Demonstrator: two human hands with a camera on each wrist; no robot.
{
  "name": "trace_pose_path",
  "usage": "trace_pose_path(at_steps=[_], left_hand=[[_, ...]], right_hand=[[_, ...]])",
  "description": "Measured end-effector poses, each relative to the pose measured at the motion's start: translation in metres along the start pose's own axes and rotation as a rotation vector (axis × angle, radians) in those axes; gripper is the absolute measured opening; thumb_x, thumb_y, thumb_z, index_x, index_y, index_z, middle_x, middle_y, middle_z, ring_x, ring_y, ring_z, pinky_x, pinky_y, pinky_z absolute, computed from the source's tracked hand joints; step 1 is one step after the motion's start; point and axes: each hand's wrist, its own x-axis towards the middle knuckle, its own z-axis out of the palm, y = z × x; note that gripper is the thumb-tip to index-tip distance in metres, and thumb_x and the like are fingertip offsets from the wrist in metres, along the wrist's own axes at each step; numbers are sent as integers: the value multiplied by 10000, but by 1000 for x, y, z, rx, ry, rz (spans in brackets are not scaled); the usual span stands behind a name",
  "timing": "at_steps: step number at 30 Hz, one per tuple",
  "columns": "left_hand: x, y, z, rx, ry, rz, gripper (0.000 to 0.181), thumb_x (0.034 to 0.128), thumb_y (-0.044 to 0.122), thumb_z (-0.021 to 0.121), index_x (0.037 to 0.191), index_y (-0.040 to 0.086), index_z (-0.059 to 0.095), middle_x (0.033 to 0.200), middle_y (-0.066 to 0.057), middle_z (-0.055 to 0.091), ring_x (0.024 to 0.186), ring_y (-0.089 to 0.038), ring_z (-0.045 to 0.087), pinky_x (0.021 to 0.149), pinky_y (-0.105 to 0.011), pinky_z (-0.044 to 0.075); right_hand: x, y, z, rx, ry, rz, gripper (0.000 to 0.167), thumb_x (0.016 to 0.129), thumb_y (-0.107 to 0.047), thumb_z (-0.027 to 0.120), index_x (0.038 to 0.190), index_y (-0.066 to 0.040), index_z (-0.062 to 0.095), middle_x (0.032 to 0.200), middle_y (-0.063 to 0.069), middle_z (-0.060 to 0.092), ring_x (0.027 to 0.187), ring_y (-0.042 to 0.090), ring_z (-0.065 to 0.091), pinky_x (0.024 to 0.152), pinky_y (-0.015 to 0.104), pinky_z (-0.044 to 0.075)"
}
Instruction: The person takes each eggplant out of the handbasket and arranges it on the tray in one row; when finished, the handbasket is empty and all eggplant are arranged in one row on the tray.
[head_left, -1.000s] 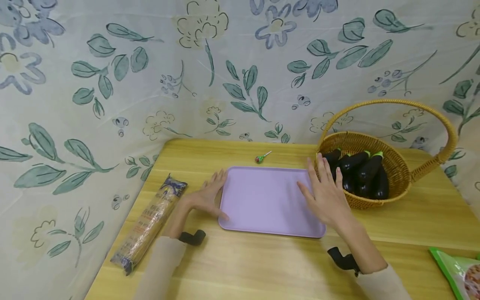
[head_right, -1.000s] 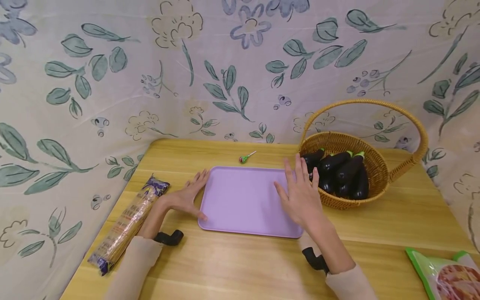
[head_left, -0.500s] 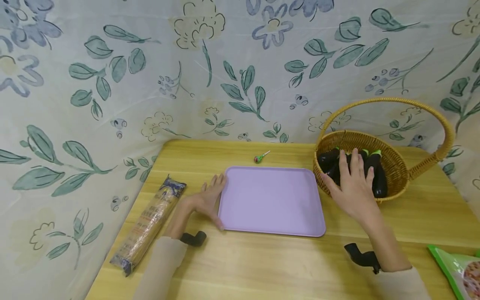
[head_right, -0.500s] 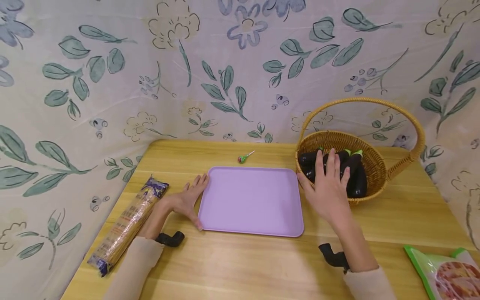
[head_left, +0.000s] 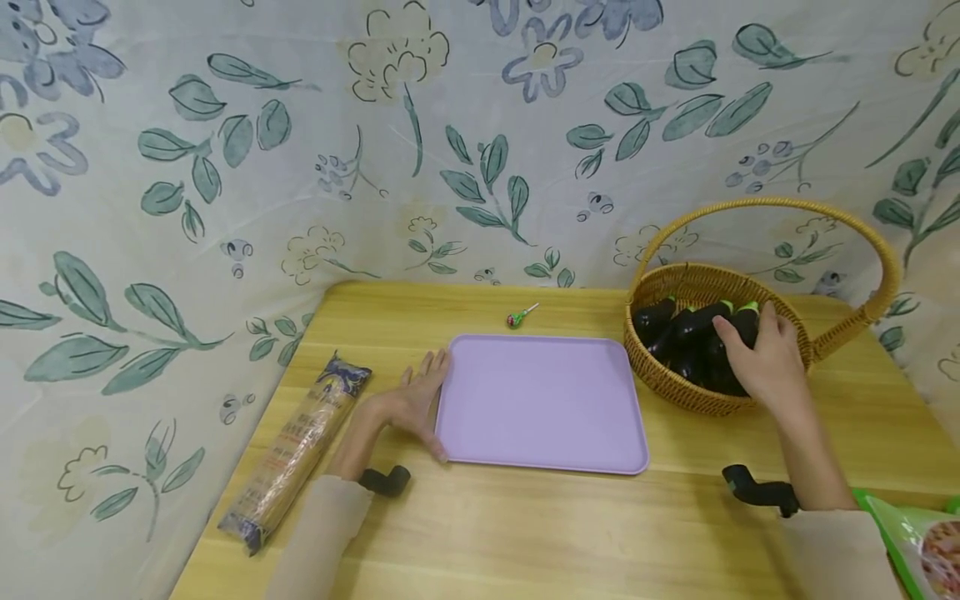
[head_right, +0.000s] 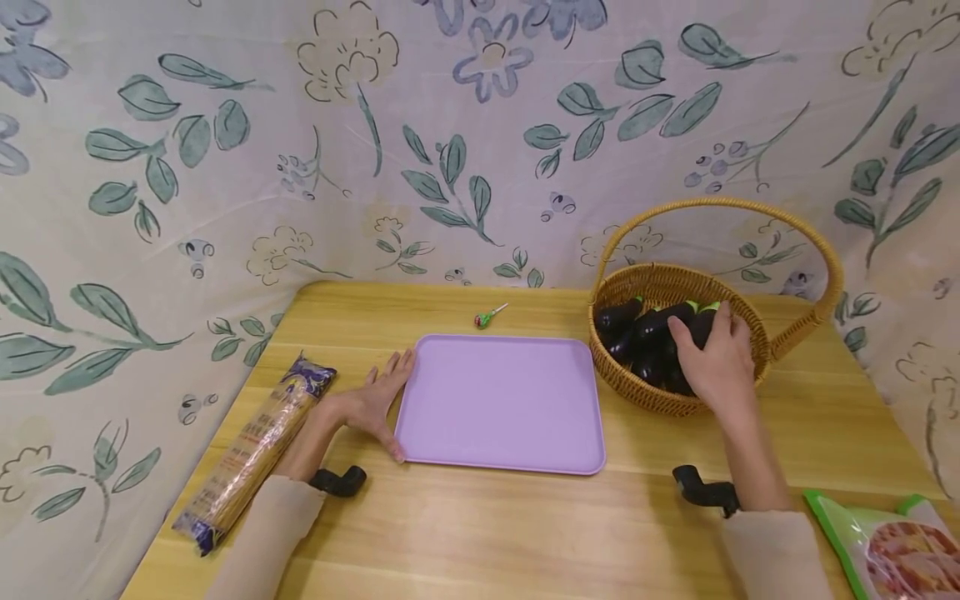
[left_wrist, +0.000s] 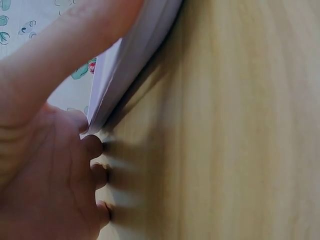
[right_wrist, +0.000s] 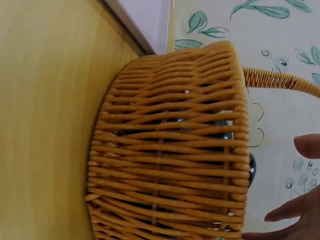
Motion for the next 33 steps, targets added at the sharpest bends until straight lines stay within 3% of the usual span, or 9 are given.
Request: trace_pose_path(at_steps=[4, 12, 18, 26, 30, 33], left_hand=[[0, 0, 0, -7, -2, 1, 1670, 559, 486, 1009, 1621, 53, -205, 1694, -201, -257, 1575, -379, -250, 1267, -627, -144], [-2, 0, 1, -5, 9, 1, 1668, 551, 478, 1012, 1624, 40, -188, 1697, -212, -236, 1582, -381, -227, 1269, -628, -132], [-1, -1, 3, 4, 10, 7, 1662, 560, 478, 1007, 1622, 38, -192, 1696, -217, -238, 1582, -380, -228, 1272, -622, -136], [-1, -1, 1, 7, 5, 7, 1670, 564, 489, 1004, 1617, 48, -215, 1693, -217, -249, 1576, -384, -243, 1267, -620, -150], [-1, -1, 1, 2, 6, 23, 1668, 569, 497, 1001, 1614, 38, -217, 1688, -230, -250, 1571, -401, -244, 1262, -634, -152], [-1, -1, 1, -3, 5, 30, 1665, 573, 493, 1000, 1613, 42, -219, 1687, -224, -257, 1570, -401, -248, 1261, -633, -156]], right_hand=[[6, 6, 0, -9, 19, 66, 968, 1048, -648, 291, 1610, 8, -146, 1602, 482, -94, 1463, 696, 3, 1078, 860, 191], [15, 10, 3, -26, 4, 112, 982, 1032, -671, 308, 1624, 26, -48, 1621, 456, -86, 1480, 678, -89, 1125, 859, 120], [18, 12, 2, -14, -41, 140, 987, 1027, -682, 310, 1627, 0, -79, 1610, 452, -138, 1473, 680, -87, 1101, 869, 160], [23, 10, 4, 3, -53, 156, 1007, 1015, -715, 287, 1619, -6, -95, 1628, 400, -122, 1466, 652, -189, 1130, 864, 62], [26, 10, 5, -1, -53, 152, 983, 1030, -671, 316, 1616, 15, -74, 1635, 409, -75, 1478, 662, -104, 1158, 833, 98], [28, 12, 6, 9, -54, 156, 933, 1047, -603, 344, 1616, 21, -53, 1629, 428, -43, 1459, 687, 51, 1159, 792, 214]])
